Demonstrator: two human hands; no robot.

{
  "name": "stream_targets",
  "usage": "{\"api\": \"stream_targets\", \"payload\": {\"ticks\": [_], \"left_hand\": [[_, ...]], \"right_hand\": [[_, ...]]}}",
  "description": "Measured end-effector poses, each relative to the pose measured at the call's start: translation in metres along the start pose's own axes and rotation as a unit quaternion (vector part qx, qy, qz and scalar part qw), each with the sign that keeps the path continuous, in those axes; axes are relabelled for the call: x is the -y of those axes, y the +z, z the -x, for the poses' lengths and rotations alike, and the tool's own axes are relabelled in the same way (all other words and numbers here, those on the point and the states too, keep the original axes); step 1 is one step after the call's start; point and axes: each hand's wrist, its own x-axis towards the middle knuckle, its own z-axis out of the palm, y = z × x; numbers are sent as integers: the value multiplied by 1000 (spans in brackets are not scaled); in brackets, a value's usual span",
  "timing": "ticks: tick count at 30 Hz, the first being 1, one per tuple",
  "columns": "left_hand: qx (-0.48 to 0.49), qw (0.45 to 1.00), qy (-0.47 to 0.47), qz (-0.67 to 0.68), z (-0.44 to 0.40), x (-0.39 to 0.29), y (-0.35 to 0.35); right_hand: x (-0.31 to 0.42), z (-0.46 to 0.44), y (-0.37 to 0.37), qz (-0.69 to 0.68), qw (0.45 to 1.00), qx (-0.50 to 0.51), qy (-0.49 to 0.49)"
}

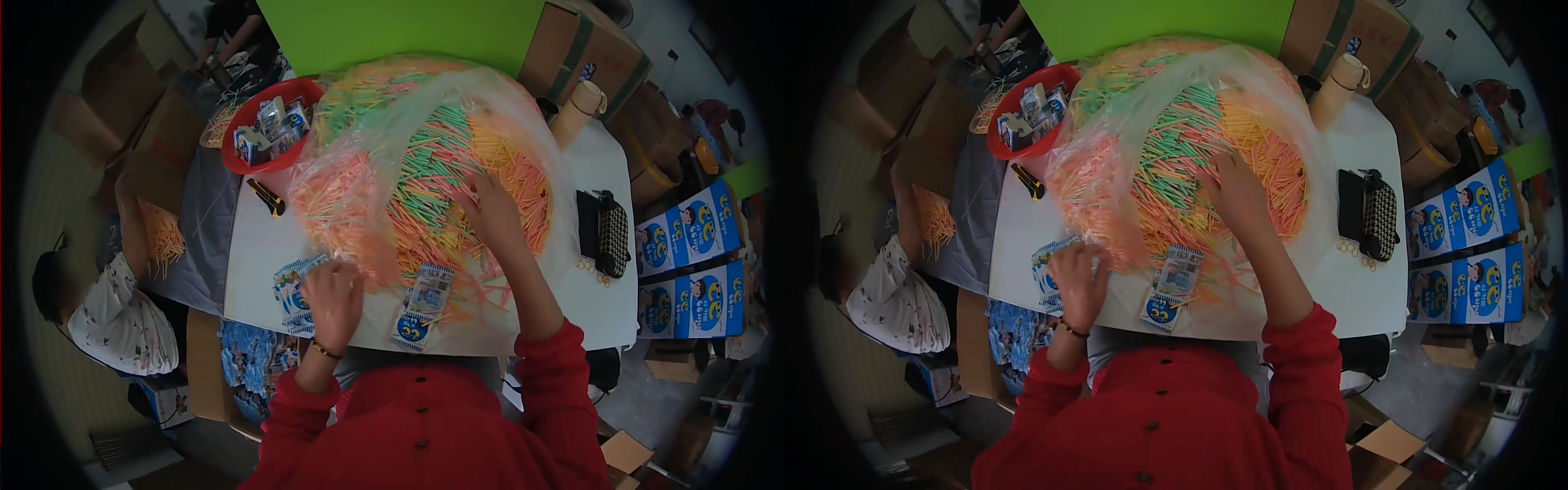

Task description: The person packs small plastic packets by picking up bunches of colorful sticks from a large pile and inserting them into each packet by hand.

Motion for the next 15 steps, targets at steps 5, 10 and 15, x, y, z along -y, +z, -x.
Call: {"api": "stream_targets", "payload": {"ticks": [5, 10, 15], "left_hand": [[155, 982, 72, 75, 9, -44, 50], [202, 978, -14, 41, -5, -64, 72], [164, 974, -29, 156, -1, -51, 83]], "right_hand": [[2, -61, 37, 182, 973, 141, 6], [-6, -76, 58, 260, 936, 225, -69], [-34, -75, 39, 207, 967, 135, -64]]}}
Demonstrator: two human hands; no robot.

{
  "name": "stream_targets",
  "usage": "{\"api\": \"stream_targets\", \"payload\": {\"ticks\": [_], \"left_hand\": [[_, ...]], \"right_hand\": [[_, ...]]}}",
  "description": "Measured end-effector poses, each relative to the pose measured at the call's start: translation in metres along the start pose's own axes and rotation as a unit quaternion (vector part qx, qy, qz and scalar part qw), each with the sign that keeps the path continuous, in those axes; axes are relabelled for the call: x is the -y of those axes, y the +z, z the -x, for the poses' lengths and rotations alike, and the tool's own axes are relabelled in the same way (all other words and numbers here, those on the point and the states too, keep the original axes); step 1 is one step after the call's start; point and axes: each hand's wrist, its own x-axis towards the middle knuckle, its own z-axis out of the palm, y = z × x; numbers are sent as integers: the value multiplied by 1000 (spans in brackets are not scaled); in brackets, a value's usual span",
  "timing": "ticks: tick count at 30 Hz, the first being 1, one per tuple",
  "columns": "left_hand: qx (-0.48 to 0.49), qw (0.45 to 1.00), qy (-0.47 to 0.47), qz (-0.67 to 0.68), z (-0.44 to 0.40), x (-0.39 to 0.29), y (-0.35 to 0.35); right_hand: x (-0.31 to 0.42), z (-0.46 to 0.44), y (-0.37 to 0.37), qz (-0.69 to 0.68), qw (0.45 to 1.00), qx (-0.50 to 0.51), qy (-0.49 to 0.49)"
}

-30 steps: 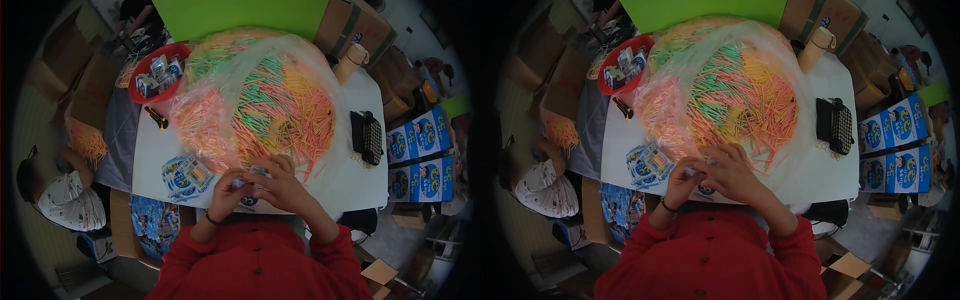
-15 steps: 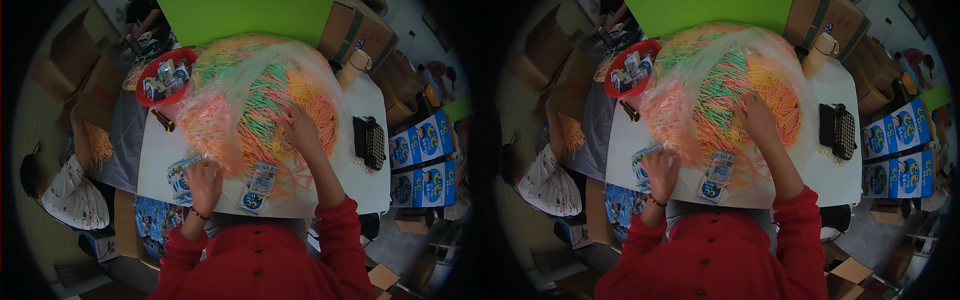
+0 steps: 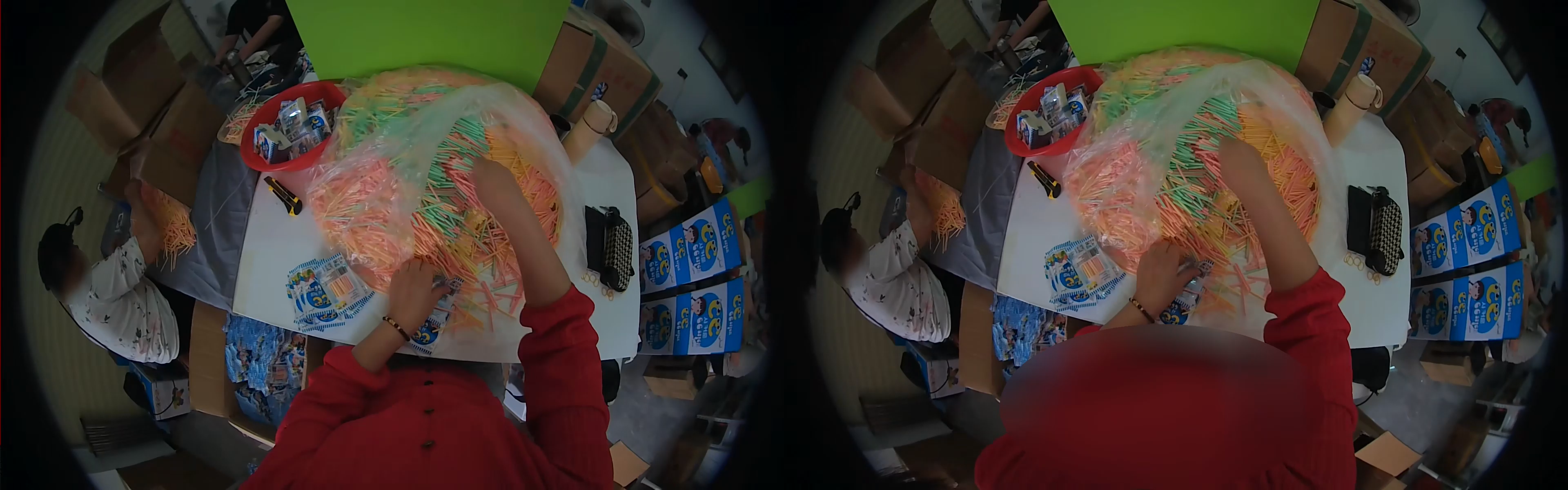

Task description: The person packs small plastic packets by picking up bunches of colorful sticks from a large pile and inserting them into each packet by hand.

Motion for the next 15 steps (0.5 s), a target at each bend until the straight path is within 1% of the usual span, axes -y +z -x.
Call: {"api": "stream_targets", "payload": {"ticks": [1, 3, 4, 5, 6, 7, 8, 9, 10, 11, 12, 13, 14, 15], "left_hand": [[21, 999, -8, 27, -1, 4, 0], [22, 999, 1, 47, -1, 11, -1], [27, 997, 10, 66, -1, 12, -1], [26, 997, 14, 72, -1, 12, -2], [13, 994, 2, 109, -1, 11, -2], [1, 989, -10, 145, 0, 11, -2], [3, 988, -9, 151, 1, 14, 0], [-10, 982, -12, 191, 3, 18, 2], [-23, 973, -18, 229, 7, 19, 6], [-19, 973, -23, 230, 9, 15, 4], [6, 960, -88, 266, 7, 9, -3], [29, 942, -152, 298, 6, 6, -8], [32, 943, -154, 295, 7, 5, -8], [4, 949, -122, 292, 7, 3, -8]], "right_hand": [[-2, 7, -16, 2, 1000, -1, -2], [-7, 40, -47, -102, 993, -14, 55], [-7, 55, -48, -97, 994, -16, 57], [-7, 73, -47, -274, 957, -38, 85], [-8, 91, -44, -440, 889, -60, 109], [-5, 111, -28, -520, 842, -82, 119], [-1, 129, -7, -596, 786, -103, 128], [1, 146, 11, -593, 788, -102, 131], [4, 162, 29, -612, 771, -89, 153], [6, 172, 41, -632, 751, -75, 177], [9, 176, 48, -634, 748, -72, 182], [11, 178, 54, -628, 755, -87, 167], [12, 180, 58, -621, 762, -101, 150], [15, 180, 57, -625, 759, -102, 154]]}}
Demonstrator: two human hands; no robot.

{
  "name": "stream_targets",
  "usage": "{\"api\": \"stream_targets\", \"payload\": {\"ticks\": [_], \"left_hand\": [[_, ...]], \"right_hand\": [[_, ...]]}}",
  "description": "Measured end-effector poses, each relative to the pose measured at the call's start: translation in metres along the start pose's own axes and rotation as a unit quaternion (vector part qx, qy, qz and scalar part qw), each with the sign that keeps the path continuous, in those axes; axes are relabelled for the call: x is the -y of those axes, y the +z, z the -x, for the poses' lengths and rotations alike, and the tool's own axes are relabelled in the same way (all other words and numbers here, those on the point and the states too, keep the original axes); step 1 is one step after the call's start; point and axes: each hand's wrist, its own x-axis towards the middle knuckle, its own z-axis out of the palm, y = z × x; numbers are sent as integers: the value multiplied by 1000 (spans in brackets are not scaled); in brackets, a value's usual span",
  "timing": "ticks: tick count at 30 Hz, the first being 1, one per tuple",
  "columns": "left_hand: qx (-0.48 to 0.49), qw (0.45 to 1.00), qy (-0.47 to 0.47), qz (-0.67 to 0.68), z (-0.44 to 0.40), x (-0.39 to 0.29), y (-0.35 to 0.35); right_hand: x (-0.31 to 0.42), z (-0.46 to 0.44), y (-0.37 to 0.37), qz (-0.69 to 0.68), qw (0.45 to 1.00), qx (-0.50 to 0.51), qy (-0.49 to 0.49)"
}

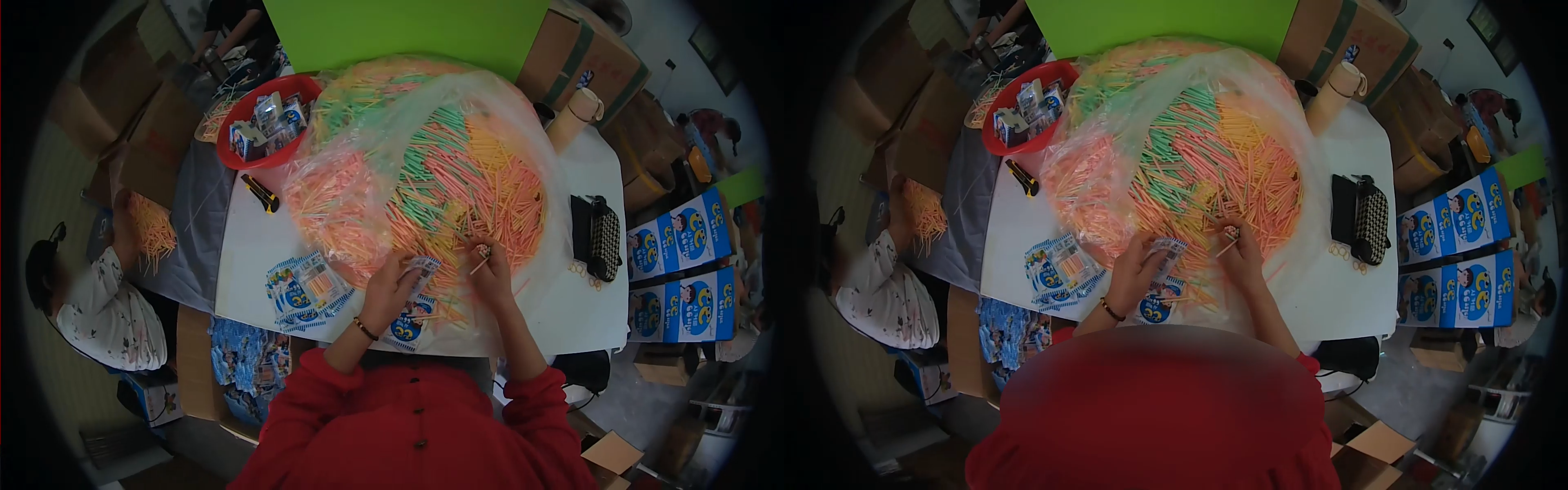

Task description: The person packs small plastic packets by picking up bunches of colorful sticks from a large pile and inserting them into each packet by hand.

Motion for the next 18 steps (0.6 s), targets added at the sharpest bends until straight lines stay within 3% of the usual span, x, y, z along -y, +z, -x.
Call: {"api": "stream_targets", "payload": {"ticks": [2, 3, 4, 5, 6, 7, 8, 9, 10, 11, 15, 17, 18], "left_hand": [[-13, 999, 47, -3, -1, 4, -1], [34, 994, -3, 104, -1, 8, -2], [79, 973, -55, 211, -1, 11, -3], [77, 973, -55, 211, 0, 14, -1], [57, 924, -140, 350, 1, 3, -4], [33, 848, -222, 479, 1, -3, -6], [29, 848, -224, 480, 2, -4, -8], [44, 810, -258, 525, 2, -4, -11], [61, 768, -289, 568, 2, -4, -12], [62, 768, -291, 567, 3, -7, -12], [108, 782, -293, 540, 8, -4, -5], [130, 798, -270, 524, 12, 5, -1], [146, 810, -269, 500, 13, 6, 0]], "right_hand": [[7, -5, 2, 48, 997, 25, -58], [14, -5, 1, 47, 997, 23, -61], [22, -5, 0, 42, 998, 36, -16], [26, -6, -2, 37, 998, 52, 29], [26, -7, -8, 37, 997, 55, 29], [26, -9, -15, -49, 994, 2, 100], [24, -10, -19, -134, 974, -52, 172], [31, -9, -17, -134, 974, -50, 177], [47, -9, -15, -260, 937, -70, 224], [55, -8, -14, -381, 881, -90, 266], [39, 1, -16, -404, 873, -101, 254], [41, 5, -14, -229, 957, -83, 159], [36, 5, -14, -230, 956, -82, 161]]}}
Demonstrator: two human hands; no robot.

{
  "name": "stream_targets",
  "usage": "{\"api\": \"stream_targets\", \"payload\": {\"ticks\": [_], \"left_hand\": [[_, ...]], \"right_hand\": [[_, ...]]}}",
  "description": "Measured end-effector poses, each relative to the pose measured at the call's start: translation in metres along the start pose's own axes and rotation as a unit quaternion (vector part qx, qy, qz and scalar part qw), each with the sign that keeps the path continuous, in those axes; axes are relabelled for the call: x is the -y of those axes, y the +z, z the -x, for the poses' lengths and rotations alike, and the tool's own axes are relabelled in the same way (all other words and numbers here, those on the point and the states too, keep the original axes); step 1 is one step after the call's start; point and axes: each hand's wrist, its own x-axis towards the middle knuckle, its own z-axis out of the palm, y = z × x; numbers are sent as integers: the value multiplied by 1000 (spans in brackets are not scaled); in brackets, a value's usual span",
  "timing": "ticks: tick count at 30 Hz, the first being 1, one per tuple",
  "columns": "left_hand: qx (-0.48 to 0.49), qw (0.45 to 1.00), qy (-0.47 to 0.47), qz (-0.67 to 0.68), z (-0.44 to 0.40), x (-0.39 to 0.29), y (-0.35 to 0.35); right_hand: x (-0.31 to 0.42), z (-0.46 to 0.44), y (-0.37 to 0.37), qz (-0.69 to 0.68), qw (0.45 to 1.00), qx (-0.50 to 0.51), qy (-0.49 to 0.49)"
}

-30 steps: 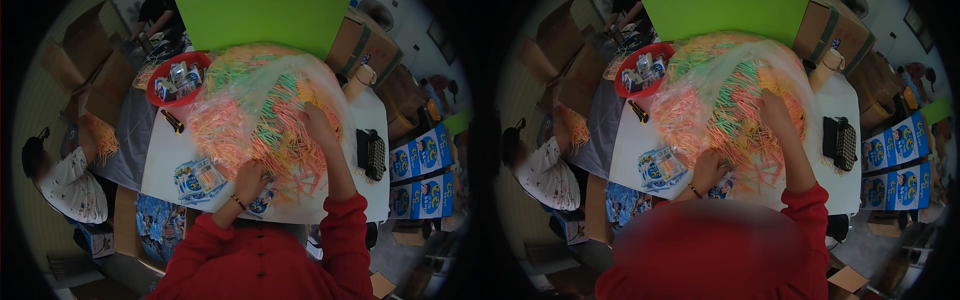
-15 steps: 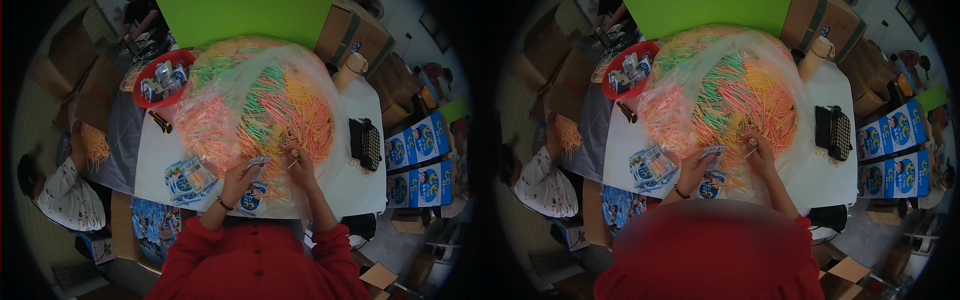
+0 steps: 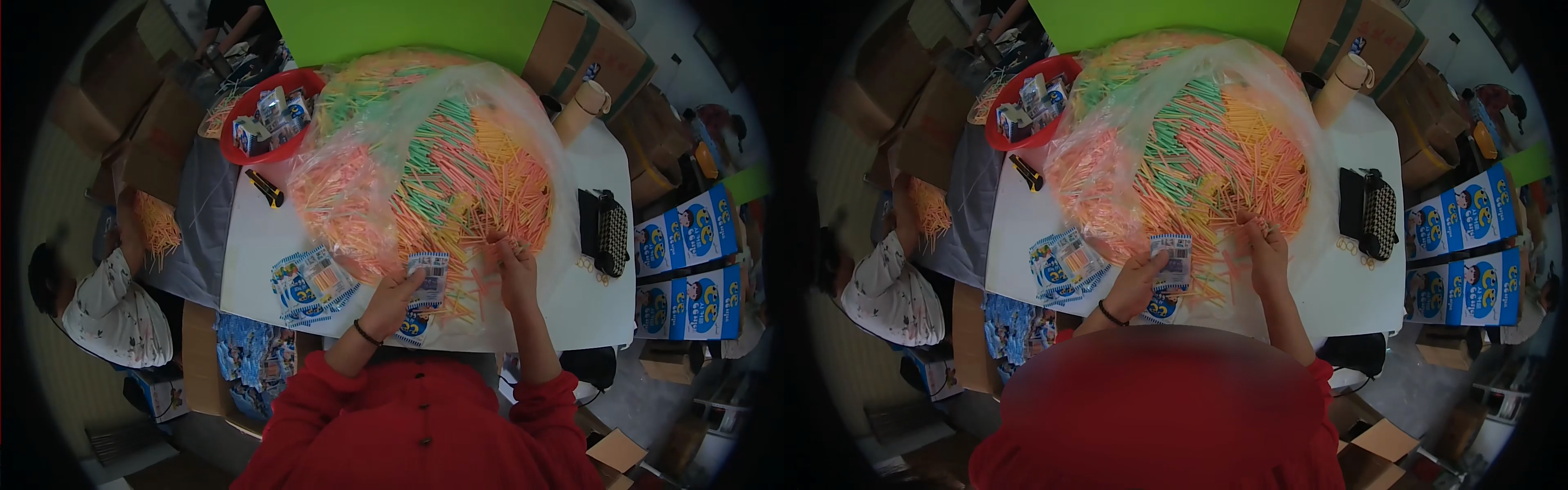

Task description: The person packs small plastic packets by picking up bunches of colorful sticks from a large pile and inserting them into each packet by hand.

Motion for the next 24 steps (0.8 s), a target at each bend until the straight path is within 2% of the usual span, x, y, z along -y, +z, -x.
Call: {"api": "stream_targets", "payload": {"ticks": [2, 5, 6, 8, 11, 13, 14, 15, 17, 18, 20, 21, 23, 24], "left_hand": [[3, 1000, -7, -29, 2, 3, 0], [-11, 998, 22, -57, 4, 2, 4], [-10, 996, 44, -79, 5, 3, 3], [-12, 993, 63, -99, 8, 4, 4], [-29, 997, 44, -62, 8, -1, 9], [-15, 980, 71, -183, 10, -2, 9], [-17, 980, 69, -184, 9, -1, 9], [-11, 974, 81, -210, 7, 1, 9], [-2, 967, 91, -237, 5, 4, 10], [4, 964, 98, -245, 6, 4, 12], [10, 962, 105, -253, 8, 3, 14], [21, 960, 113, -254, 8, 3, 13], [29, 959, 123, -255, 11, 1, 13], [38, 955, 132, -264, 13, -1, 13]], "right_hand": [[-10, -5, -10, 174, 978, -17, -112], [-9, -5, -14, 207, 965, -29, -159], [-6, -5, -14, 208, 965, -26, -157], [1, -5, -15, -42, 998, -22, -30], [14, 14, 15, -79, 997, -8, -24], [18, 28, 31, -85, 995, 36, -38], [21, 34, 38, -88, 991, 75, -59], [23, 38, 45, -89, 992, 74, -58], [26, 44, 57, 3, 986, 139, -93], [27, 46, 64, 3, 986, 137, -94], [27, 48, 77, 50, 964, 206, -160], [28, 49, 80, 50, 964, 207, -160], [27, 51, 84, 45, 970, 226, -81], [27, 48, 82, 45, 970, 227, -80]]}}
